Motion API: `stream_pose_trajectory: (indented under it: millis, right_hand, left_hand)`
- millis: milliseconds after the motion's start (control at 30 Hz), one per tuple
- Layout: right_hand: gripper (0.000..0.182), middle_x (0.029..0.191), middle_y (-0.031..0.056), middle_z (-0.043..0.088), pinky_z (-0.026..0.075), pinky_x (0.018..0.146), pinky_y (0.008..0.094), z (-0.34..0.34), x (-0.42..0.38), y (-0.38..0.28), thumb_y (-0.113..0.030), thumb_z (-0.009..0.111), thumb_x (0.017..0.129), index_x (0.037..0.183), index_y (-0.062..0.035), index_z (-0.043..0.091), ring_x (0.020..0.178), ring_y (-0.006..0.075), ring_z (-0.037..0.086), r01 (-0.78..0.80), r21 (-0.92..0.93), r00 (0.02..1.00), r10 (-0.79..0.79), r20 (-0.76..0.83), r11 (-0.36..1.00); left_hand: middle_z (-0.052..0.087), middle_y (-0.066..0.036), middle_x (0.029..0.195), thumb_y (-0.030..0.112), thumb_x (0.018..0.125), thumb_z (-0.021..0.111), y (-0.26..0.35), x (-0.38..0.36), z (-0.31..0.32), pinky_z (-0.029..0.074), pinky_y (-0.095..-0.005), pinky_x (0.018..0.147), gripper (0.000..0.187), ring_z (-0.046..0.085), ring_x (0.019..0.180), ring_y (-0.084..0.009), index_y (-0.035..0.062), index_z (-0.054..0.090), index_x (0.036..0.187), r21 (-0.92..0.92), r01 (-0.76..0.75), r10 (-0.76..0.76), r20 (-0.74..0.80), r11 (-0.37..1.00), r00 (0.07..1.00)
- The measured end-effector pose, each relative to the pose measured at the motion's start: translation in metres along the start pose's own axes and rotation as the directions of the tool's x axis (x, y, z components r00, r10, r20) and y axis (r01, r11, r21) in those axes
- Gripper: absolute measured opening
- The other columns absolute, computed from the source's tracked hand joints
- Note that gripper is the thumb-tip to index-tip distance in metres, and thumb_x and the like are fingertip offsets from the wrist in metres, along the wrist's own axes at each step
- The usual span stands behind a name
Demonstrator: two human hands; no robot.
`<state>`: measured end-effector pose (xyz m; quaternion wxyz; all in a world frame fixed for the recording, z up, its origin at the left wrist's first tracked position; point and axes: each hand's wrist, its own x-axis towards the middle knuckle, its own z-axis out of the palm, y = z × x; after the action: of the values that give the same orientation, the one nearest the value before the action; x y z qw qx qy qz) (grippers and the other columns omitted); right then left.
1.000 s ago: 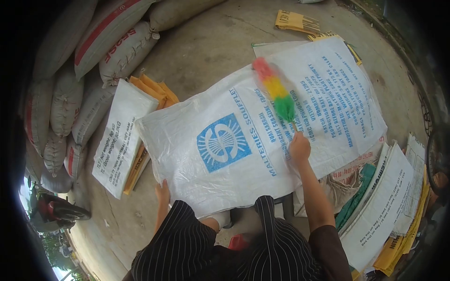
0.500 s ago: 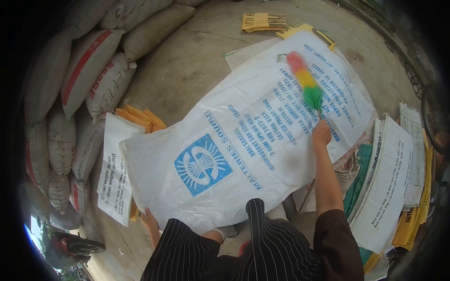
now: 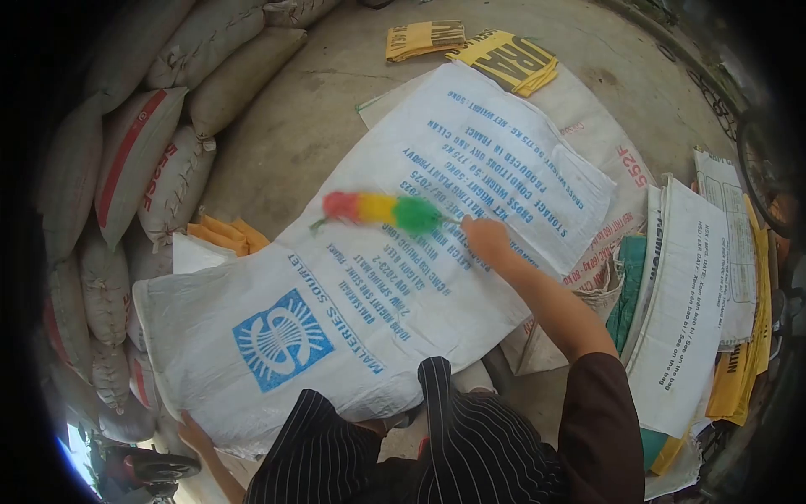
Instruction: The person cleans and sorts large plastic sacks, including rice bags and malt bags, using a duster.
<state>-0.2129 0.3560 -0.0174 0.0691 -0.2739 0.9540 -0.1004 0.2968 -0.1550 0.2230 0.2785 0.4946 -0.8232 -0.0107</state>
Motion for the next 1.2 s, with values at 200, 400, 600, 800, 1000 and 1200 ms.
stream_pose_trajectory:
  millis: [200,400,600,800,1000,1200]
  right_hand:
    - [0.029,0.083,0.0173,0.063,0.05,0.065,0.0428,-0.054,0.059,0.161,-0.024,0.04,0.089,0.087,-0.004,0.061,0.077,0.0343,0.062,-0.664,0.178,0.701,0.687,-0.192,0.727]
    - [0.028,0.062,0.0198,0.055,0.043,0.055,0.0469,-0.06,-0.036,0.093,-0.025,0.043,0.088,0.071,-0.0041,0.051,0.061,0.0384,0.056,-0.184,0.234,0.937,0.242,-0.254,0.955]
    - [0.027,0.063,0.0172,0.058,0.043,0.053,0.0478,-0.009,-0.177,0.108,-0.027,0.049,0.084,0.073,-0.0027,0.052,0.058,0.0374,0.057,-0.205,0.007,0.971,0.203,0.128,0.979]
    - [0.031,0.07,0.0234,0.058,0.043,0.059,0.0492,-0.047,-0.146,0.177,-0.025,0.044,0.087,0.077,0.001,0.057,0.067,0.0414,0.056,-0.68,0.214,0.643,0.71,-0.286,0.702]
    - [0.025,0.064,0.0199,0.056,0.043,0.055,0.0476,-0.022,-0.179,0.076,-0.024,0.047,0.085,0.074,-0.0023,0.055,0.061,0.0399,0.055,-0.23,0.359,0.932,0.311,-0.186,0.905]
    - [0.025,0.064,0.0196,0.056,0.041,0.052,0.0482,0.007,-0.252,0.105,-0.023,0.05,0.084,0.069,-0.0029,0.046,0.061,0.0394,0.055,-0.326,0.101,0.942,0.332,-0.047,0.94]
  left_hand:
    - [0.057,-0.028,0.075,0.03,0.087,0.051,-0.076,-0.005,0.003,0.043,-0.0422,0.064,0.044,0.055,0.068,-0.038,-0.0138,0.056,0.086,0.191,-0.025,0.031,-0.034,0.981,0.999]
    - [0.058,-0.028,0.079,0.031,0.087,0.049,-0.085,-0.022,0.029,0.044,-0.0424,0.066,0.046,0.057,0.073,-0.0385,-0.0142,0.056,0.087,0.159,0.021,-0.025,0.022,0.987,0.999]
    - [0.058,-0.029,0.082,0.032,0.087,0.048,-0.09,-0.025,0.048,0.045,-0.043,0.067,0.046,0.057,0.075,-0.0384,-0.0136,0.056,0.09,0.133,0.084,-0.086,0.006,0.988,0.996]
    - [0.058,-0.03,0.085,0.03,0.087,0.048,-0.1,-0.018,0.064,0.045,-0.0453,0.068,0.044,0.056,0.078,-0.0426,-0.0133,0.056,0.09,0.21,0.009,-0.019,0.044,0.978,0.999]
    - [0.058,-0.03,0.086,0.03,0.087,0.048,-0.068,-0.033,0.061,0.044,-0.0468,0.068,0.043,0.056,0.079,-0.0437,-0.0125,0.056,0.09,0.249,0.051,-0.069,0.066,0.967,0.995]
    - [0.058,-0.029,0.082,0.03,0.087,0.047,-0.085,-0.013,0.059,0.044,-0.0469,0.067,0.042,0.057,0.076,-0.0434,-0.011,0.058,0.088,0.23,0.067,-0.09,0.09,0.971,0.992]
